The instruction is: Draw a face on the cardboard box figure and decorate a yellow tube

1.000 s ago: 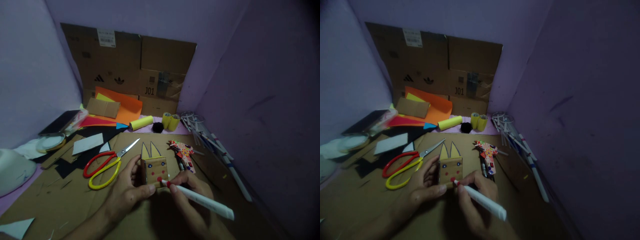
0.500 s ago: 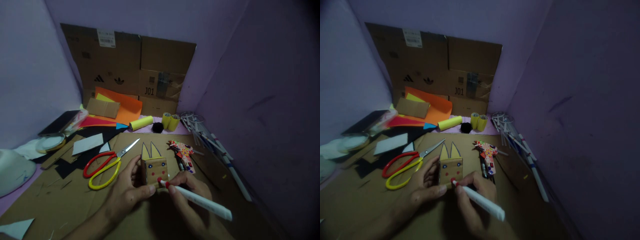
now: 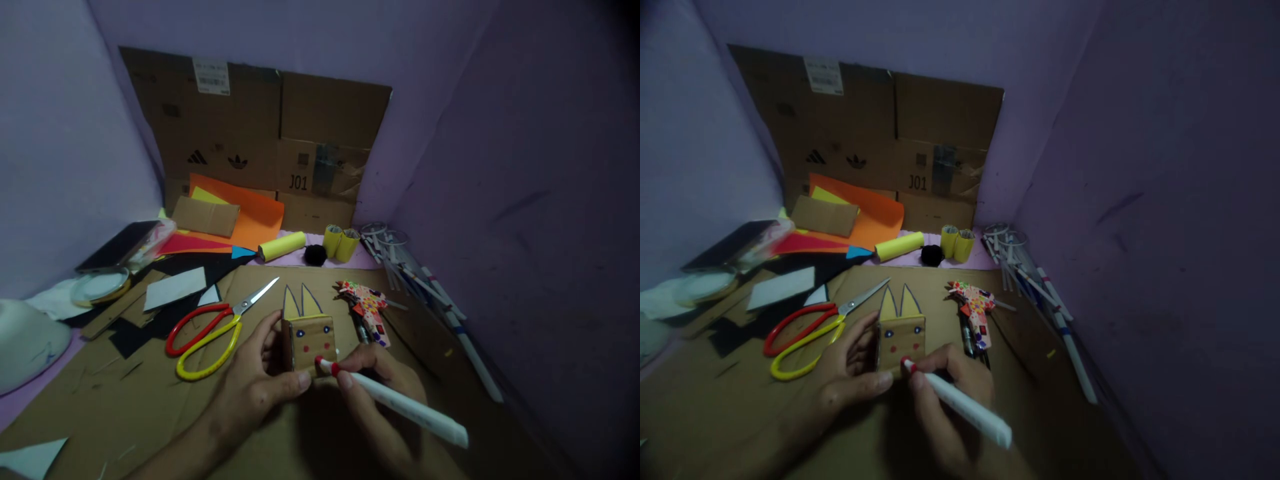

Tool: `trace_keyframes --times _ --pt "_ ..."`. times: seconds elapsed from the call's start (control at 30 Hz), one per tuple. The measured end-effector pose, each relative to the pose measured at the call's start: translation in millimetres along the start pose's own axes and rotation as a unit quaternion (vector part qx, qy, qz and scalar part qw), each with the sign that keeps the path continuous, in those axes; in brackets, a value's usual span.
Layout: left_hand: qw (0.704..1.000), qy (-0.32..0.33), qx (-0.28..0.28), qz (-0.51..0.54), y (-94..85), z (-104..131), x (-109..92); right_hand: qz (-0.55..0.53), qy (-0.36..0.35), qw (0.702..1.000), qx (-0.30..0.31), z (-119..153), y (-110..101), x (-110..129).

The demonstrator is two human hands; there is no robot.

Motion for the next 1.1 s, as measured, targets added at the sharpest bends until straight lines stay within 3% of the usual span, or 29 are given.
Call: trace_keyframes --times 0.43,0.73,1.1 --pt "1.000 0.004 0.030 0.000 -1.1 -1.4 3.8 0.013 -0.012 1.000 -0.006 -0.9 0.6 -0.4" --pt "1.000 -0.001 0.025 0.013 -0.2 -1.0 3.6 0.001 0.019 1.000 -0.008 -0.6 1.7 0.1" --pt "1.000 0.013 0.026 0.010 -1.5 -0.2 2.2 0.027 -0.005 1.000 -0.003 -3.7 -3.0 0.1"
Point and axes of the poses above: each hand's wrist, its own z-axis away from the middle knuckle, its own y-axis out of the palm, x = y × z, the point moved 2 cm from there along -z, towards the middle knuckle, and after that the axes turned 6 degrees about -y, right-handed, at the moved point
